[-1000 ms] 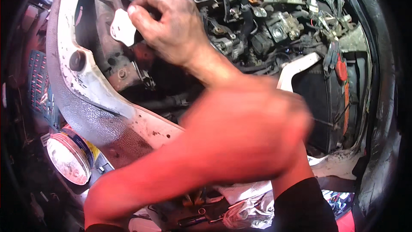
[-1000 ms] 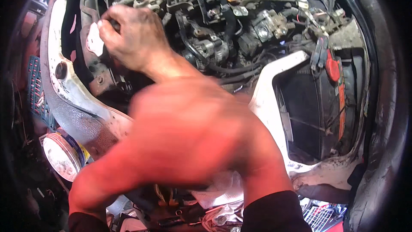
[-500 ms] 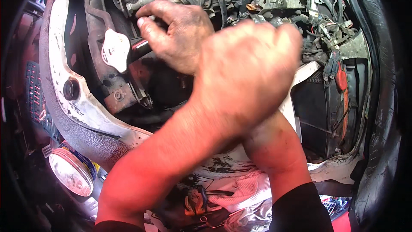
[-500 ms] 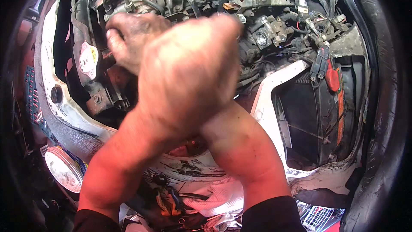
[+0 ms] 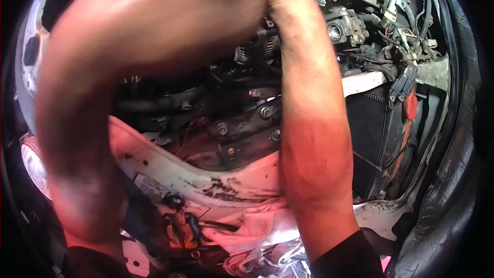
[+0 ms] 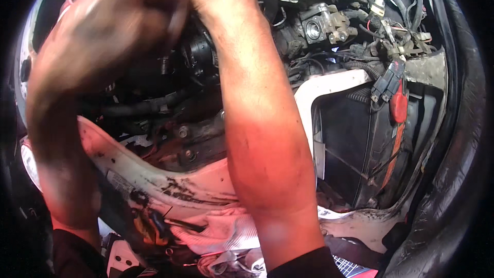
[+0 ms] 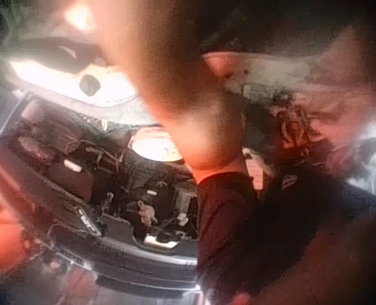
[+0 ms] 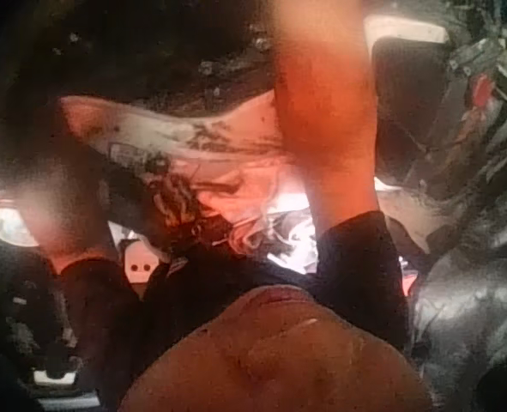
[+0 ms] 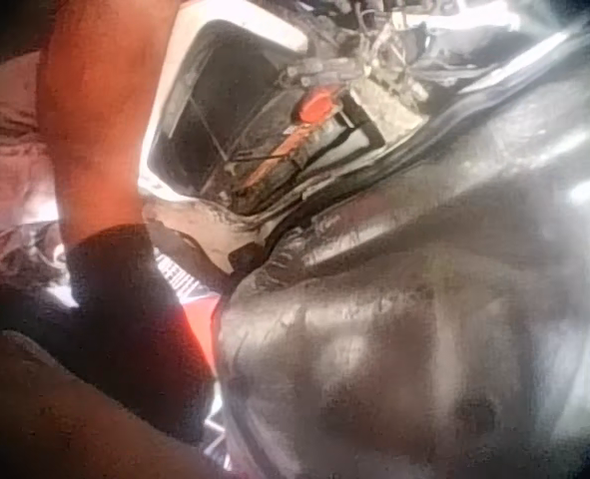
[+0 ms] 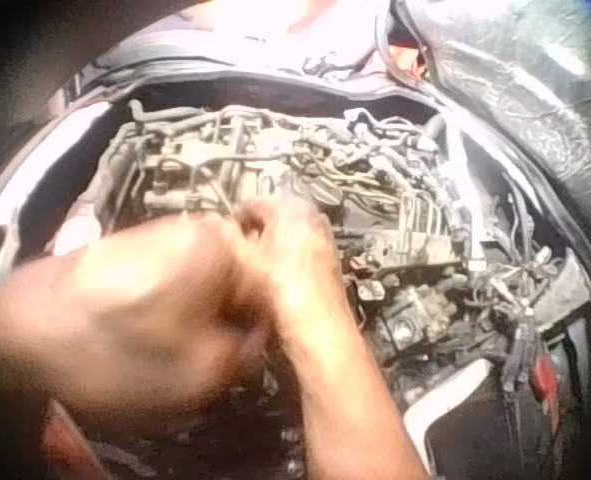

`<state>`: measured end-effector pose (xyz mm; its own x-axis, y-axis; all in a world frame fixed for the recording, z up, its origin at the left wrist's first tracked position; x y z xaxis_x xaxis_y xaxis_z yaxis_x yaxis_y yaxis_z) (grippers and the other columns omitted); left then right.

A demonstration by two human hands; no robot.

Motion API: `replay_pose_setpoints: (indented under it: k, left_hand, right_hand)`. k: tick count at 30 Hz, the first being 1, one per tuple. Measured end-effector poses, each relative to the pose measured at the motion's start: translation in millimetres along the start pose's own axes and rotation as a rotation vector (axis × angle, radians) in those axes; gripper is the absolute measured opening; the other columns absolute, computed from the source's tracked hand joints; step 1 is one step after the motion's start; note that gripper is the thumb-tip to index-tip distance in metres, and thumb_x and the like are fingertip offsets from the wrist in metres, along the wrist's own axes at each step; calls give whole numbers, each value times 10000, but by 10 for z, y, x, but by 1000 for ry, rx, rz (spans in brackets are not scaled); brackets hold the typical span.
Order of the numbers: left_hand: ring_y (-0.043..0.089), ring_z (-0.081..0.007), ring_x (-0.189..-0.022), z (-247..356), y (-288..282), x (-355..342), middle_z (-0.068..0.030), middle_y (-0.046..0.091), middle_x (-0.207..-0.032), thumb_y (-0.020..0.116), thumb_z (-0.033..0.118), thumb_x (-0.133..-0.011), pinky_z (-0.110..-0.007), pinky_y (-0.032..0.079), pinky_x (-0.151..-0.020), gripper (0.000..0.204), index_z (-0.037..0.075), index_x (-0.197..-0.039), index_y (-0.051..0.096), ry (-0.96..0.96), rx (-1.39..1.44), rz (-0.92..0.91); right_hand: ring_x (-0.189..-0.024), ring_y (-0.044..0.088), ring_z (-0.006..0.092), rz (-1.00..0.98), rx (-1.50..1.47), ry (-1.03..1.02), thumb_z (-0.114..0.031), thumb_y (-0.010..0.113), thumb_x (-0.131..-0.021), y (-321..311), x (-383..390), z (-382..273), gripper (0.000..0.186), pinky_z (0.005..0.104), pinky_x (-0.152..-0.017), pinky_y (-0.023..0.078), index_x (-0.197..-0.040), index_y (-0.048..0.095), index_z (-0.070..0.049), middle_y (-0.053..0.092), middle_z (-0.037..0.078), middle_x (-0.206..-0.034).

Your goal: The person works on a component within the engine bay of a vehicle, using a small blue tool to disconnect or adjust wiring and then handling a larger mechanical part by hand and with a rag.

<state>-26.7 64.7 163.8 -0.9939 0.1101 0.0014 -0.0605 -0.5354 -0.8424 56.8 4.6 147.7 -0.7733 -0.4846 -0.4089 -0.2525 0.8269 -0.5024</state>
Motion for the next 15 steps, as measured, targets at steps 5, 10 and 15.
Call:
replay_pose_setpoints:
  k: [5,10,15]
  left_hand:
    - [585,-226,-703,-91,1063,-90,-117,616,-706,566,99,-739,-352,461,-648,127,-2,-793,622,-68,269,-488]
    - [595,-290,-784,194,1535,-851,-154,631,-774,570,134,-788,-389,468,-714,158,-6,-843,617,-114,406,-291]
    - [605,-354,-866,224,1880,-1565,-191,646,-842,573,169,-837,-426,474,-780,193,-10,-894,613,-222,590,66]
  right_hand:
    - [-549,535,151,-70,-54,-60,-150,504,-807,-15,-67,32,211,338,-523,458,-684,612,-17,612,127,-652]
    - [-698,598,212,-352,-94,-55,-148,501,-819,-155,92,-246,240,349,-694,498,-879,644,35,642,148,-758]
    - [-884,653,308,-588,-63,175,-223,612,-750,265,32,92,204,394,-814,514,-870,721,-99,686,146,-889]
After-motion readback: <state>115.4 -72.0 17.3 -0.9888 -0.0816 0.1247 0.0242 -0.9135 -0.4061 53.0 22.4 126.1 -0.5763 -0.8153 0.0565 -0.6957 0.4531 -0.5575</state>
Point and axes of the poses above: each hand's wrist, its own x-axis away from the middle knuckle, its own y-axis out of the palm, z = x × y, the point moved 4 cm from there along -x, towards the middle knuckle
